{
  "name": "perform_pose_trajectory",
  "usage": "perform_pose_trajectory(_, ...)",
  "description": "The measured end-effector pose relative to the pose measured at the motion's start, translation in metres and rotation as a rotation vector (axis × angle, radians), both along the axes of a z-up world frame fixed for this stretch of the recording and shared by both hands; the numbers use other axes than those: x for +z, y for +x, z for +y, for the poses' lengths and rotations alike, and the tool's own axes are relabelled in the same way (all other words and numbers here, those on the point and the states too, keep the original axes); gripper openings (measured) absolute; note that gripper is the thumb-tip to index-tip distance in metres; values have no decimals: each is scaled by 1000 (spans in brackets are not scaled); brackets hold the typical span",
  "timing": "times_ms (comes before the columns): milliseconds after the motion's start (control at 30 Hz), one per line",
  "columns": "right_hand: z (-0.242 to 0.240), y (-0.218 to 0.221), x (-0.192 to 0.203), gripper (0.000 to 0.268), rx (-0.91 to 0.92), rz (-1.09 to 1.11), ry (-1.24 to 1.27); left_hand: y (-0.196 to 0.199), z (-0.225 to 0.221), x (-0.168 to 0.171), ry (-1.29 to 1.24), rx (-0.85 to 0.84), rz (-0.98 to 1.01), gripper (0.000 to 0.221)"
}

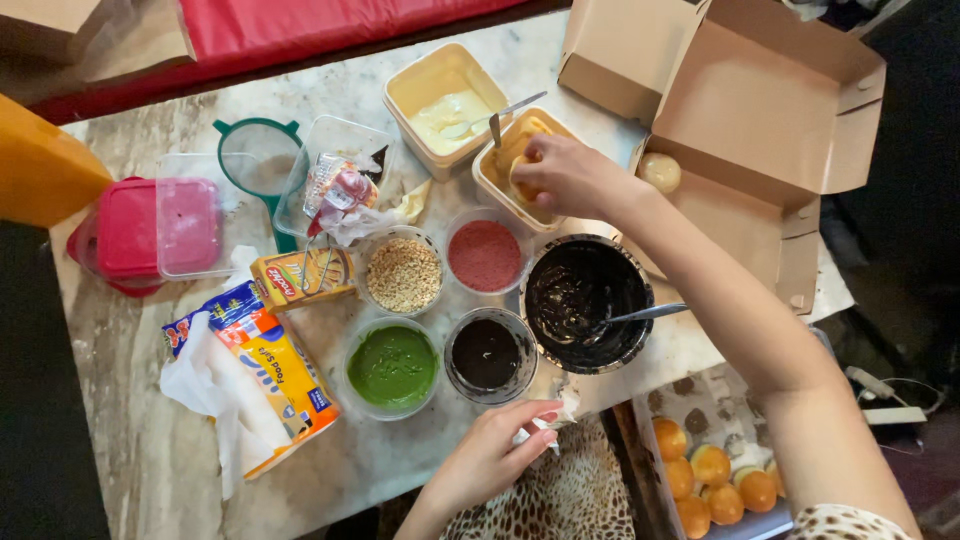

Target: The person prepares donuts by hand by dipping them into different glazes and toppings including a white glaze, a pink glaze, and a green glaze, then places them into a cardboard box.

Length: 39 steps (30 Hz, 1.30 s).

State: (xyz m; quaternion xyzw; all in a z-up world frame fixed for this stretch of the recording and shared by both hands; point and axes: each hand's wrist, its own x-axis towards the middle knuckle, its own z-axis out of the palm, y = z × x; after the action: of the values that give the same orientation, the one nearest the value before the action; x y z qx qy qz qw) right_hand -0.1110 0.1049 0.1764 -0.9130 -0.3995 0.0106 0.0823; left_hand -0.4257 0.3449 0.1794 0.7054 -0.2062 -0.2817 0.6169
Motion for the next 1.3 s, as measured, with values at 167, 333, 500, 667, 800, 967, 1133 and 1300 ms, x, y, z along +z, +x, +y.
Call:
perform_pose_trajectory(167, -16, 15, -13, 40, -100, -60, 18, 0, -1, -4, -6, 1, -34, 34)
perform_pose_trajectory(333, -26, 18, -10, 46, -219, -99, 99, 2, -3, -3, -4, -11, -28, 35)
perform_pose_trajectory(500, -33, 20, -10, 44, -204, -118, 130, 3, -5, 0, -17, -17, -29, 33)
perform_pose_trajectory(667, -19, 8, -15, 41, -171, -110, 97, -1, -6, -4, -21, -16, -31, 33)
perform_pose_trajectory(800, -7, -4, -28, 44, -136, -79, 50, 1, -7, -1, -18, -17, -28, 33)
perform_pose_trajectory(967, -23, 3, -30, 46, -560, 379, 654, 1, -7, 2, -16, -28, -24, 34)
perform_pose_trajectory(1133, -37, -2, -22, 42, -821, 1031, 1336, 2, -9, 1, -32, -25, -40, 31)
perform_pose_trajectory(1300, -47, -2, -32, 29, -658, 1431, 1878, 5, -13, 6, 4, -53, -2, 33)
